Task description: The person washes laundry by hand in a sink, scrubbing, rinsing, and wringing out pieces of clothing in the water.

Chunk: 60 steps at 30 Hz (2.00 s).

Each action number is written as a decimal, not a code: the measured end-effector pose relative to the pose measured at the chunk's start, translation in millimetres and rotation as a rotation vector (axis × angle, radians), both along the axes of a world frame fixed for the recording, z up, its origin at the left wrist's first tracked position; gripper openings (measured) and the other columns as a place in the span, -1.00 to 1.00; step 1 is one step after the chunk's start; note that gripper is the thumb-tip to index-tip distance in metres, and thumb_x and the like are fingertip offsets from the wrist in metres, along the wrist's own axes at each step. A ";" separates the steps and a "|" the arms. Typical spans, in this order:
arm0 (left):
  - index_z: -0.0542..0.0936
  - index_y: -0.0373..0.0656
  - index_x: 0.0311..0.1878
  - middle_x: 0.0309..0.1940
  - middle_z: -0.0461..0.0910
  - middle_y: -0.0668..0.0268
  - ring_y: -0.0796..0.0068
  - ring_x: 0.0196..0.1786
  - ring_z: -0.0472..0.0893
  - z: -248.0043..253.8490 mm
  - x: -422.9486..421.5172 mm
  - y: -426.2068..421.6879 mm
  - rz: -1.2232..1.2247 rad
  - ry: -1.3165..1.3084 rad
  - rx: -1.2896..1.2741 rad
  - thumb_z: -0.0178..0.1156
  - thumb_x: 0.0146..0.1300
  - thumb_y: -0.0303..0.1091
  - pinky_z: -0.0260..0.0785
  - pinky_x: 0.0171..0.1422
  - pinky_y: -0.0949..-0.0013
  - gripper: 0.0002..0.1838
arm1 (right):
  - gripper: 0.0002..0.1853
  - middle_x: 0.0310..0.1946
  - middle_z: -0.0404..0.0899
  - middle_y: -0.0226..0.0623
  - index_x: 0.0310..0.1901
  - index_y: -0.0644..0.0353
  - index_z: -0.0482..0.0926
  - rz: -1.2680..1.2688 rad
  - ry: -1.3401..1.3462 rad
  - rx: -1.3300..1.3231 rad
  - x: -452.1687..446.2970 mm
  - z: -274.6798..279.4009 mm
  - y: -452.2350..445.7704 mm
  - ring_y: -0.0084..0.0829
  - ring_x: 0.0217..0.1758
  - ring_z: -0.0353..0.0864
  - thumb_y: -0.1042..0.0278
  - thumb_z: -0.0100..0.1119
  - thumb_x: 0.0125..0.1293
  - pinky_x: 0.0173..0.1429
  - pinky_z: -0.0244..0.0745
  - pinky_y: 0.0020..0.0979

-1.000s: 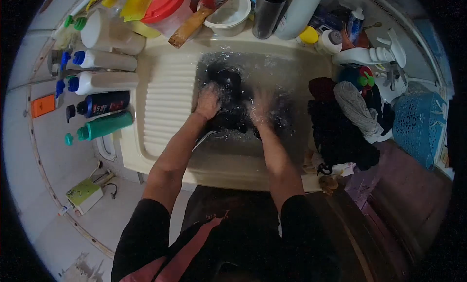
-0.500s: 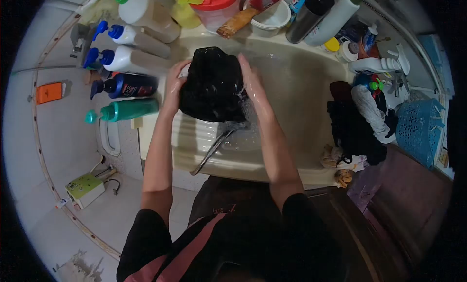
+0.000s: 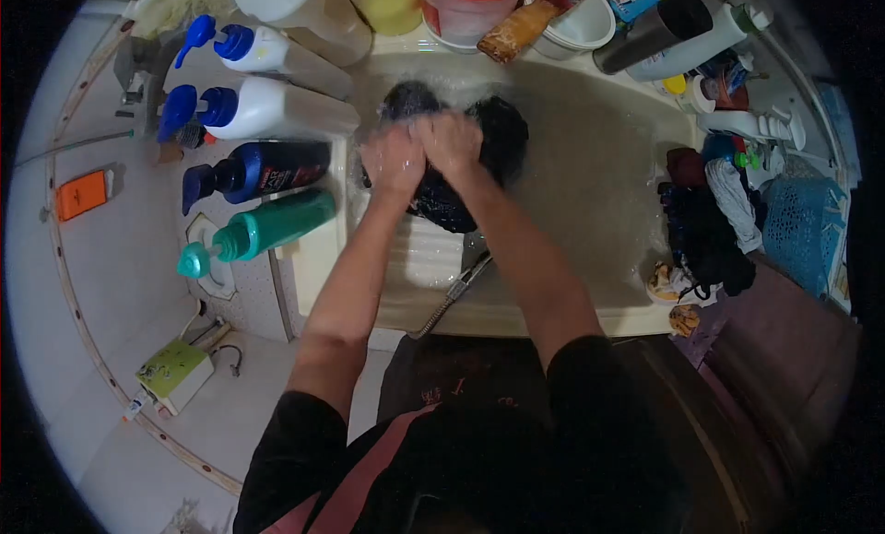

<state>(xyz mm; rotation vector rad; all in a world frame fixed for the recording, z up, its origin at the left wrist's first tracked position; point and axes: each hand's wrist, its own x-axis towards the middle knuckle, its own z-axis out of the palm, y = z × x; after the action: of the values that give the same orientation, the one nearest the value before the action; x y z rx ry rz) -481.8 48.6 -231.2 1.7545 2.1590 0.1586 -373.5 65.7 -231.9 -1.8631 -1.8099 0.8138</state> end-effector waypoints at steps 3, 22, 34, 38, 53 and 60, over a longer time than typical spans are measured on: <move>0.56 -0.28 -0.09 -0.01 0.50 -0.06 -0.01 0.10 0.49 19.8 12.3 67.5 -0.132 0.183 -0.042 0.03 0.23 -0.11 0.31 0.19 0.06 -0.59 | -0.53 -0.07 0.53 -0.01 -0.15 0.13 0.60 -0.077 -0.227 0.126 5.6 -20.9 59.0 -0.02 0.07 0.46 -0.09 -0.11 0.27 0.15 0.30 0.00; 0.49 -0.12 0.08 0.15 0.40 0.01 -0.12 0.21 0.37 8.9 11.7 63.4 0.119 -0.052 -0.089 -0.17 0.30 -0.02 0.22 0.27 0.05 -0.53 | -0.70 -0.19 0.55 -0.13 -0.24 0.12 0.54 -0.300 -0.074 0.344 -3.1 -9.4 27.0 -0.10 -0.08 0.49 0.07 -0.03 0.27 0.05 0.22 -0.03; 0.60 -0.14 -0.19 -0.26 0.59 0.10 -0.05 -0.08 0.53 13.1 -5.3 -8.4 -0.028 -0.213 0.158 -0.07 0.23 -0.13 0.32 0.06 0.04 -0.66 | -0.77 -0.34 0.53 -0.25 -0.33 0.05 0.57 0.028 -0.101 0.210 -11.2 -14.6 -15.0 -0.20 -0.13 0.47 0.14 -0.03 0.15 -0.04 0.23 -0.11; 0.58 -0.11 -0.03 -0.09 0.53 -0.02 -0.09 0.06 0.46 16.5 9.6 45.0 -0.006 0.009 0.101 -0.26 0.32 -0.04 0.30 0.12 -0.04 -0.52 | -0.69 -0.24 0.55 -0.22 -0.24 0.07 0.60 -0.258 -0.273 0.294 -11.4 -8.3 32.5 -0.17 0.00 0.43 0.10 -0.08 0.26 0.08 0.20 -0.11; 0.56 -0.22 -0.26 -0.22 0.58 -0.06 -0.17 -0.15 0.53 13.1 -4.6 31.6 0.100 -0.086 0.000 -0.21 0.29 -0.09 0.32 0.00 -0.06 -0.57 | -0.79 -0.21 0.55 -0.12 -0.32 0.23 0.55 -0.246 0.365 0.269 -5.7 -1.5 31.5 -0.07 -0.11 0.49 0.24 0.14 0.13 0.04 0.29 -0.13; 0.40 -0.34 -0.46 -0.57 0.42 0.00 0.09 -0.47 0.44 36.7 -27.0 -43.1 0.190 -0.689 0.202 -0.09 0.21 -0.19 0.30 -0.26 0.21 -0.65 | -0.59 -0.01 0.49 -0.21 0.02 0.16 0.43 -0.901 0.971 -0.257 67.7 -38.2 -73.7 -0.21 0.06 0.43 0.17 0.21 0.19 0.10 0.36 -0.24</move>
<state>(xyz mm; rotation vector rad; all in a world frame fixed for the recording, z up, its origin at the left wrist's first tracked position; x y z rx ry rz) -508.8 5.5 -194.6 1.3057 1.8173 0.9106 -305.8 -8.0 -270.1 -1.6647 -0.2430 1.2584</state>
